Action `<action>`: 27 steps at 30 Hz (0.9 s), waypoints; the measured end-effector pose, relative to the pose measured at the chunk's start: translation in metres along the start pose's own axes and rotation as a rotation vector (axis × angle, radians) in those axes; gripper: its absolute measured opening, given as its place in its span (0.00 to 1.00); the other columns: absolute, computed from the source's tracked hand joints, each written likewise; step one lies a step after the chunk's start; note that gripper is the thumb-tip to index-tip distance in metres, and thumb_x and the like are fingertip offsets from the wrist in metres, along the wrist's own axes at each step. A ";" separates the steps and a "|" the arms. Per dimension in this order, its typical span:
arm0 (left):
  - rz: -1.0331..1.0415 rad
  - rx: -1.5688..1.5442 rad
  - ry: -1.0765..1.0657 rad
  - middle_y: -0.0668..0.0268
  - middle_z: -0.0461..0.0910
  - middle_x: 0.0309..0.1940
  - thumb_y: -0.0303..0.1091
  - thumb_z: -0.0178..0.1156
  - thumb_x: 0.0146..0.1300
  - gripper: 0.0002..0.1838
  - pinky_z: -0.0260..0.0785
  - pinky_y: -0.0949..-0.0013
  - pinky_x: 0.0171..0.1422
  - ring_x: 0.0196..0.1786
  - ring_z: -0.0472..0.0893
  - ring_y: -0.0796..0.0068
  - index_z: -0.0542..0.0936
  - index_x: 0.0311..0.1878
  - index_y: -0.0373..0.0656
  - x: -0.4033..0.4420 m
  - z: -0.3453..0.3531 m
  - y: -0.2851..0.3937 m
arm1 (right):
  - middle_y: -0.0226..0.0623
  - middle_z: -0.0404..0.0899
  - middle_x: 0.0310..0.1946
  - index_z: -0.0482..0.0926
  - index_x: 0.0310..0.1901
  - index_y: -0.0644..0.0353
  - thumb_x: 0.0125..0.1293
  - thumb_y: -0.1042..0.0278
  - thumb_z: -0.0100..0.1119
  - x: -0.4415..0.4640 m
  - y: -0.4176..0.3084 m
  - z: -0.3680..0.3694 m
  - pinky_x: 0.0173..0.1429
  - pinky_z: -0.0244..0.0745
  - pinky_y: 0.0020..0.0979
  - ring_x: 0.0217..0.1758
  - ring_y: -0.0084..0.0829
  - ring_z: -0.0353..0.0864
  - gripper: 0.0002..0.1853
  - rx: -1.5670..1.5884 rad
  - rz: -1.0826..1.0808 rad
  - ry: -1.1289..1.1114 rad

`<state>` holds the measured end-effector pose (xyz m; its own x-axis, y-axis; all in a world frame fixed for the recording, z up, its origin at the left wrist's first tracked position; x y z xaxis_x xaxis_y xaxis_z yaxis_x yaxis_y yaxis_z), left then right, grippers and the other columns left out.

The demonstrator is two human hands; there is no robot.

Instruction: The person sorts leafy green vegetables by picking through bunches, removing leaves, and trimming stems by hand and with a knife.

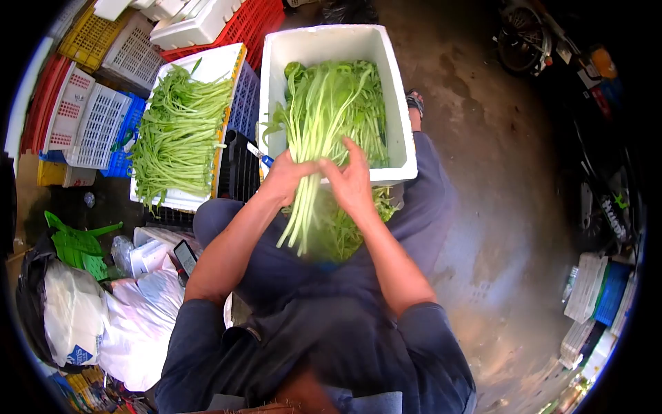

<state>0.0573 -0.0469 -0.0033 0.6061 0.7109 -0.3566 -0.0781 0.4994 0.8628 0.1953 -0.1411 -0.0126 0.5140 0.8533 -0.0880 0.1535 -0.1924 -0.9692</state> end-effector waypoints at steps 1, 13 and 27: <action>-0.012 -0.010 0.006 0.58 0.85 0.48 0.18 0.65 0.62 0.22 0.81 0.64 0.49 0.46 0.86 0.69 0.78 0.60 0.33 -0.001 0.000 0.002 | 0.41 0.82 0.45 0.76 0.61 0.72 0.69 0.58 0.67 0.007 0.008 0.003 0.40 0.76 0.27 0.32 0.23 0.78 0.28 0.064 0.014 -0.020; -0.018 -0.008 0.046 0.59 0.86 0.44 0.20 0.67 0.62 0.18 0.80 0.64 0.49 0.44 0.86 0.68 0.80 0.55 0.34 0.006 -0.013 -0.003 | 0.53 0.83 0.32 0.83 0.42 0.64 0.73 0.66 0.59 -0.015 0.000 0.012 0.41 0.78 0.43 0.34 0.52 0.84 0.09 -0.214 -0.158 0.120; -0.102 -0.250 0.056 0.56 0.83 0.42 0.22 0.65 0.62 0.20 0.84 0.59 0.44 0.39 0.86 0.61 0.75 0.57 0.35 0.000 -0.016 0.017 | 0.60 0.81 0.35 0.80 0.49 0.65 0.71 0.69 0.59 -0.097 0.054 -0.003 0.46 0.76 0.50 0.41 0.60 0.82 0.10 -0.442 -0.090 -0.440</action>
<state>0.0430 -0.0307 0.0054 0.5764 0.6738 -0.4624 -0.2160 0.6713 0.7090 0.1564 -0.2354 -0.0553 0.1017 0.9768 -0.1886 0.5629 -0.2128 -0.7986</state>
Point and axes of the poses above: each hand's wrist, its own x-axis towards the middle knuckle, its own z-axis out of the palm, y = z × x, the point moved 1 cm from there along x, towards the middle knuckle
